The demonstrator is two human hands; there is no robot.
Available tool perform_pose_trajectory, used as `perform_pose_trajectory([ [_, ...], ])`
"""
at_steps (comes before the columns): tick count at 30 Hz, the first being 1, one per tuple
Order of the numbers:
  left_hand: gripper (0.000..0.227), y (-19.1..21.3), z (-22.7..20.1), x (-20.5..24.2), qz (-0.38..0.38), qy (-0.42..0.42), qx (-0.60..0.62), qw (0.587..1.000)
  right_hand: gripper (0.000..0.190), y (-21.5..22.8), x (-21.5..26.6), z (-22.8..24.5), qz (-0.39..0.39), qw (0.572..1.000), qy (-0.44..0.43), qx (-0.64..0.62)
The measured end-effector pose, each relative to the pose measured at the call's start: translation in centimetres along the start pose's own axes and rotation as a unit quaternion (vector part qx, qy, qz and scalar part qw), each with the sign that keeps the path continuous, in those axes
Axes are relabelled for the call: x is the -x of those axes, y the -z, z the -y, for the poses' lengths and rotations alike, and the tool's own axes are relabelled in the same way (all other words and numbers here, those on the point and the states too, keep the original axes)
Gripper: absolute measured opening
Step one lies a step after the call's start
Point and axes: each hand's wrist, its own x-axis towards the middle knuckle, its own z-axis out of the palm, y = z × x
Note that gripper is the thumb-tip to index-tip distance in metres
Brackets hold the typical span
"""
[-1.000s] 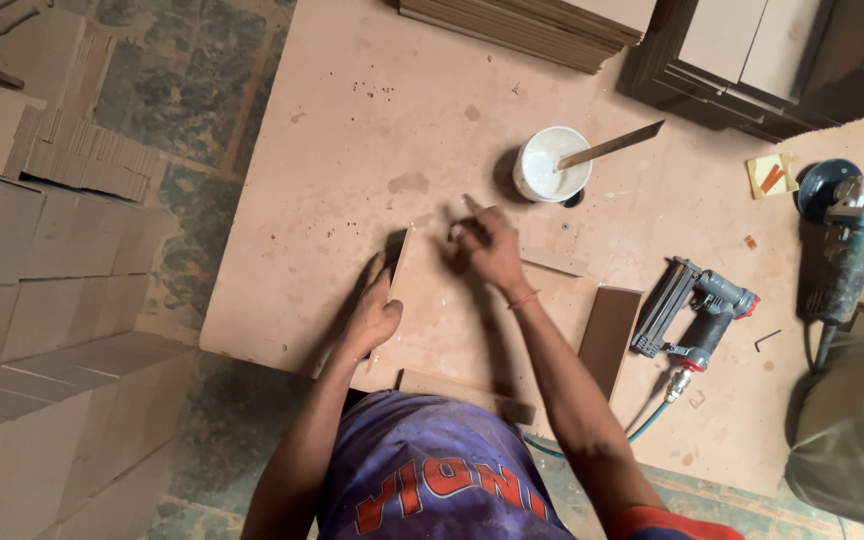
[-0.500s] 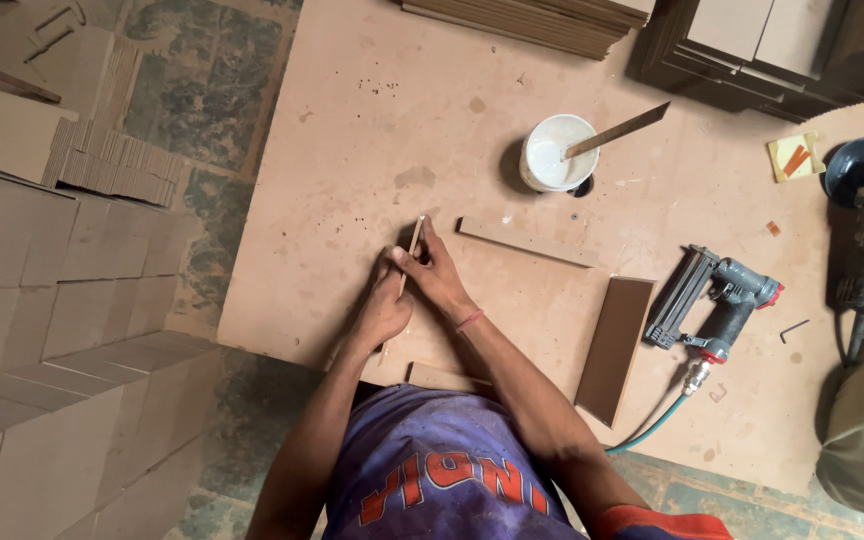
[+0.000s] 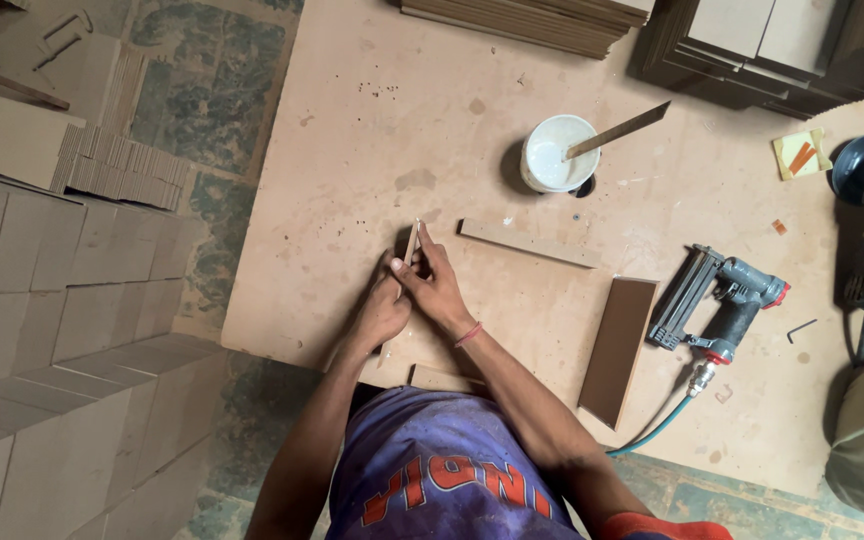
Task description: The person applies glue to the edges of flat wooden panels using a small stick, then assembles them into rectangular box frames. They secure the joints with a pneumatic nail gun and place the finished boxes on a nearby stack.
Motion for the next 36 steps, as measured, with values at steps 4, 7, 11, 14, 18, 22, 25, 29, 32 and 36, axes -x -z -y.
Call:
perform_pose_trajectory([
  [4,0.069,0.0,-0.1,0.1,-0.007,0.007,0.033,0.999,0.084,0.6,0.6,0.4,0.005,0.999,0.02,0.025],
  [7,0.069,0.2,-0.1,0.1,-0.017,0.007,0.023,1.0,0.078,1.0,0.3,0.2,-0.022,1.0,0.013,0.0],
  [11,0.075,0.1,0.2,0.2,-0.014,0.017,0.0,1.0,0.099,0.9,-0.8,-0.6,-0.019,0.994,-0.075,0.076],
  [14,0.067,0.0,0.7,-0.1,0.016,0.057,-0.009,0.998,0.115,0.3,-1.9,-0.9,0.019,0.988,-0.045,0.143],
  [18,0.068,-0.4,1.2,-0.2,0.018,0.063,-0.02,0.998,0.124,-0.3,-2.6,0.0,0.043,0.983,-0.071,0.162],
  [22,0.073,-0.8,1.7,-0.3,-0.007,0.027,-0.014,1.0,0.125,-0.2,-2.1,2.0,0.044,0.977,-0.07,0.199],
  [25,0.079,-0.6,1.8,-0.4,-0.018,0.034,0.019,0.999,0.123,0.0,-1.5,3.8,0.046,0.972,-0.075,0.22],
  [29,0.075,-0.5,1.4,-0.2,-0.006,0.031,0.013,0.999,0.115,0.8,-0.4,5.7,0.053,0.966,-0.064,0.246],
  [32,0.074,-0.1,1.0,-0.4,-0.006,0.042,-0.007,0.999,0.109,2.0,0.1,6.7,0.067,0.968,-0.013,0.24],
  [36,0.072,0.3,0.7,0.2,-0.009,0.021,-0.003,1.0,0.081,4.8,1.1,7.3,0.117,0.966,0.063,0.223],
])
